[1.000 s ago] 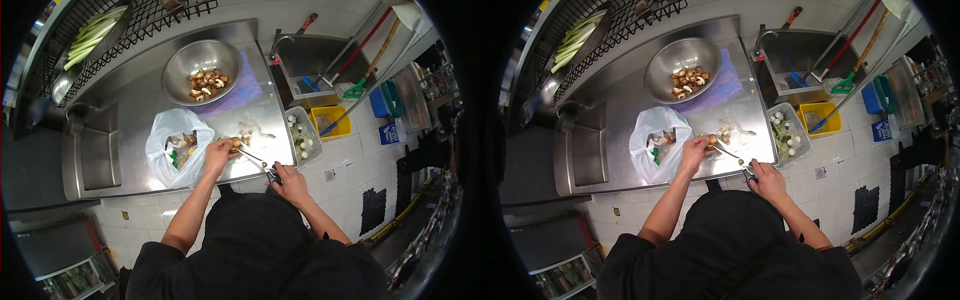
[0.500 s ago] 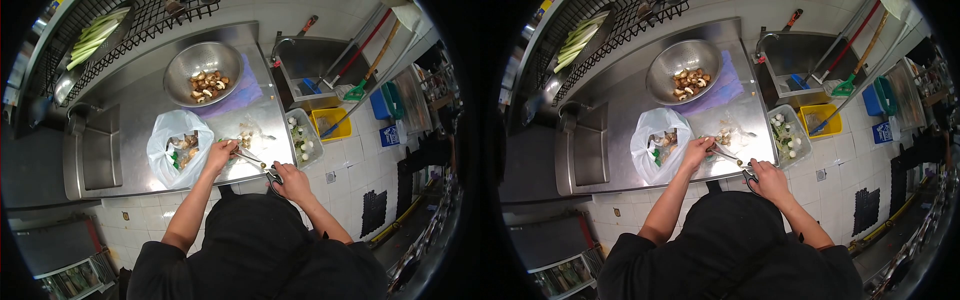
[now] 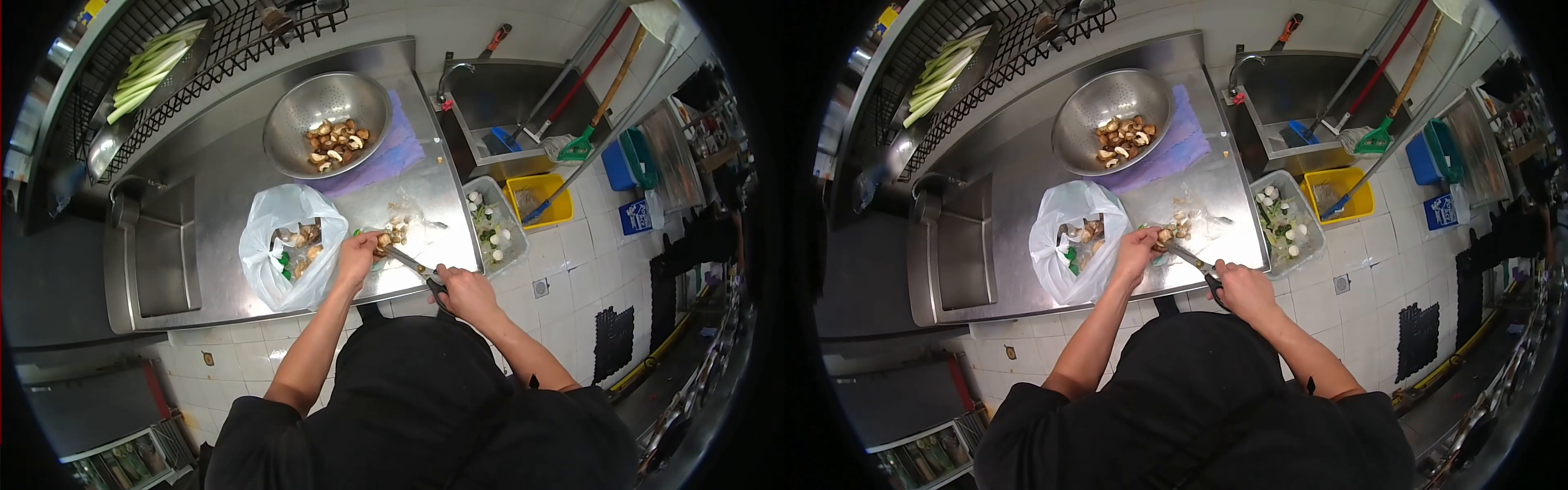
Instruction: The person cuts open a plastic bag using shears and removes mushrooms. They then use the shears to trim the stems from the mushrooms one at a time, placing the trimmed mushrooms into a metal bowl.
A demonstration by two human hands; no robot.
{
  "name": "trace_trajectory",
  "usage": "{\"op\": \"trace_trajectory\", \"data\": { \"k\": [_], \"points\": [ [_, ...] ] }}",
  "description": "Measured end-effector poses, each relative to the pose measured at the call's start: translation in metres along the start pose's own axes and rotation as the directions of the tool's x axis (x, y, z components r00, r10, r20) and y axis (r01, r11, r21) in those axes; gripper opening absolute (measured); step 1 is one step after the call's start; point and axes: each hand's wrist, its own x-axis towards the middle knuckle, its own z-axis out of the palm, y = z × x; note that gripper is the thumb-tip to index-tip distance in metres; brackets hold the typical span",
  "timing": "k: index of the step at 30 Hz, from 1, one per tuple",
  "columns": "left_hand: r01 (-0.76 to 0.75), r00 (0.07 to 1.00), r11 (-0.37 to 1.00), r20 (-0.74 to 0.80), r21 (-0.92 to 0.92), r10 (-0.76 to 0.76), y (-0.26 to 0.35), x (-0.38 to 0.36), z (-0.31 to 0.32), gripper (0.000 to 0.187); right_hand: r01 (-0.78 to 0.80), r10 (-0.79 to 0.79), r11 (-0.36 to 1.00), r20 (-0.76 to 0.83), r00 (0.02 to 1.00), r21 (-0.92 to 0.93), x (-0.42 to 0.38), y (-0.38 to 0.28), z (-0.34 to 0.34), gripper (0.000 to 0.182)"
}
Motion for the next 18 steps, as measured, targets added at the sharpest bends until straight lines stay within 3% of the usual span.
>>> {"op": "trace_trajectory", "data": {
  "k": [6,8,9,11,12,14,18],
  "points": [
    [0.006,0.998,0.978,-0.055,0.206,0.006,-0.003,0.005,-0.005,0.027,0.099,-0.079,0.954,-0.080,0.994,0.283,0.003,0.023,0.031,0.033],
    [0.075,0.993,0.985,-0.101,0.155,-0.060,0.018,-0.008,0.000,0.029,-0.233,0.182,0.688,0.148,0.972,0.687,0.001,0.022,0.032,0.033],
    [0.074,0.992,0.986,-0.109,0.152,-0.058,0.014,-0.005,-0.004,0.029,-0.229,0.174,0.690,0.149,0.973,0.686,0.000,0.024,0.034,0.033],
    [0.045,0.999,0.999,-0.017,0.018,-0.045,0.004,0.002,-0.011,0.034,-0.326,0.165,0.437,0.281,0.945,0.839,-0.002,0.031,0.039,0.038],
    [0.044,0.999,0.999,-0.015,0.020,-0.044,0.005,0.001,-0.012,0.034,-0.353,0.164,0.477,0.314,0.935,0.805,-0.001,0.032,0.039,0.041],
    [0.017,0.994,0.983,0.105,-0.183,0.003,0.009,0.000,-0.009,0.040,-0.312,0.120,0.445,0.289,0.950,0.840,0.001,0.028,0.039,0.044],
    [-0.109,0.981,0.980,0.143,-0.164,0.133,0.036,-0.012,0.005,0.044,-0.197,0.034,0.424,0.202,0.979,0.884,0.019,0.013,0.035,0.049]
  ]
}}
